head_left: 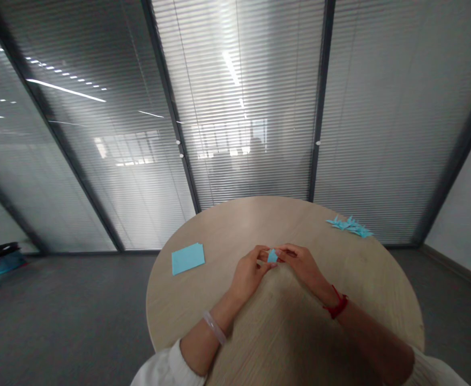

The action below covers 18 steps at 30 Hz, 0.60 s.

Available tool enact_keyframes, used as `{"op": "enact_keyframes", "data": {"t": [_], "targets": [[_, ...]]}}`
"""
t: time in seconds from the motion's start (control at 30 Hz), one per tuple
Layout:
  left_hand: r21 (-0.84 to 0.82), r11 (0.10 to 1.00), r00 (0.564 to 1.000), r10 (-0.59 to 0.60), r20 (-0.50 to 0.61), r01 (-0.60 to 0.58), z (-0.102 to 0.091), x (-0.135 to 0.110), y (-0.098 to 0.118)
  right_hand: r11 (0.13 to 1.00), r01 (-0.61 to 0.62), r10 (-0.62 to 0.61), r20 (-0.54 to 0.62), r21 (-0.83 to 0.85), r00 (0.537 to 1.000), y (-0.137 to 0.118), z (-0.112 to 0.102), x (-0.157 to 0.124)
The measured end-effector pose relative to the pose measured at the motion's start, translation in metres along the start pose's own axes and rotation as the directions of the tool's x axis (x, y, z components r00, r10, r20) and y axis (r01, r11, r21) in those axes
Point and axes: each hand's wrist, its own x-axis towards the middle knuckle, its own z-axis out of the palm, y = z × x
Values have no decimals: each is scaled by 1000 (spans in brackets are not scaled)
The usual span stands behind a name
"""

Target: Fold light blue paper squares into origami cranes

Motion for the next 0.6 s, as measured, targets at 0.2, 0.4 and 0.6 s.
{"op": "enact_keyframes", "data": {"t": [0.2,0.4,0.6], "targets": [[186,968,979,185,-87,-167,-1,-2,1,998,37,-39,-42,-54,998,-8,3,-6],[177,971,980,179,-87,-161,-2,-1,2,1000,26,-26,-12,-4,1000,-7,4,-6],[127,977,980,180,-83,-169,-4,0,4,996,70,-71,25,55,997,-6,4,-6]]}}
